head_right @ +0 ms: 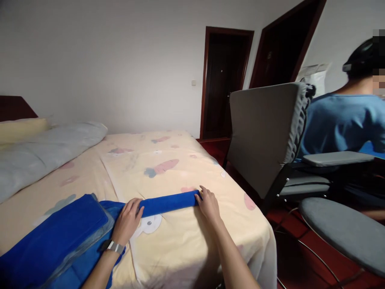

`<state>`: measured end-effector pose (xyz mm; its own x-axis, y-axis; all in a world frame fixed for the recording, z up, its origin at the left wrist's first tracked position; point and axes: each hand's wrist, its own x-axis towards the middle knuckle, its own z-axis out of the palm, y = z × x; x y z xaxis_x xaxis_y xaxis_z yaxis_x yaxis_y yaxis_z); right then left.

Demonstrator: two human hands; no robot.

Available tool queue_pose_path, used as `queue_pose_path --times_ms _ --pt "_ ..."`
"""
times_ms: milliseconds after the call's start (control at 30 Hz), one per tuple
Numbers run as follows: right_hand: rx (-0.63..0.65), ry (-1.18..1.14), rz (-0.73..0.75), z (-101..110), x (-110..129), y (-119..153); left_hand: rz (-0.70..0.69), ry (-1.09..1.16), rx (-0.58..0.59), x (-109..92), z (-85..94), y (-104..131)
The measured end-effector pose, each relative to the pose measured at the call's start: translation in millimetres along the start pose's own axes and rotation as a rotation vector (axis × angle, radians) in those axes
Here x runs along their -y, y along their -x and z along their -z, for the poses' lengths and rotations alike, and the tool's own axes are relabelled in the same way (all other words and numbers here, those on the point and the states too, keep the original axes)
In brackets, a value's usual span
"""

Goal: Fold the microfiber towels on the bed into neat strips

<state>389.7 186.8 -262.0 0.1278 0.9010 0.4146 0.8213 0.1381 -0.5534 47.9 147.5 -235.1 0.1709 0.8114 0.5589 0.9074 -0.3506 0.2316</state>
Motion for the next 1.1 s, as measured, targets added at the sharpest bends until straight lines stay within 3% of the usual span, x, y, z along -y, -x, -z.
queue_pose_path --times_ms 133,200,300,433,667,900,1000,1100 --pt "-0.072 0.122 0.204 -7.6 41.8 10.0 -0.314 -0.08 0.148 -27.5 -4.2 -18.8" --pt "0.02 0.1 0.389 -17.9 60.8 16.4 -0.405 -0.08 0.223 -34.0 -17.2 -25.5" --pt "0.183 0.083 0.554 -32.2 72.5 19.9 -0.383 -0.084 0.286 -29.7 -37.2 -28.4" --pt "0.278 0.088 0.582 -31.8 61.0 7.9 -0.315 -0.11 0.328 -9.4 -45.3 -26.8" --pt "0.324 0.105 0.589 -4.1 14.5 -12.6 -0.308 -0.058 0.368 8.8 -35.6 -27.1" --pt "0.353 0.172 0.399 26.7 -50.7 -17.7 -0.309 -0.06 0.363 17.8 -40.7 -24.7" --pt "0.348 0.219 0.388 40.5 -48.8 -17.1 -0.334 -0.093 0.337 17.7 -37.6 -25.2" --pt "0.293 0.206 0.432 43.4 -20.1 -11.2 -0.38 -0.123 0.289 7.3 -29.6 -26.9"
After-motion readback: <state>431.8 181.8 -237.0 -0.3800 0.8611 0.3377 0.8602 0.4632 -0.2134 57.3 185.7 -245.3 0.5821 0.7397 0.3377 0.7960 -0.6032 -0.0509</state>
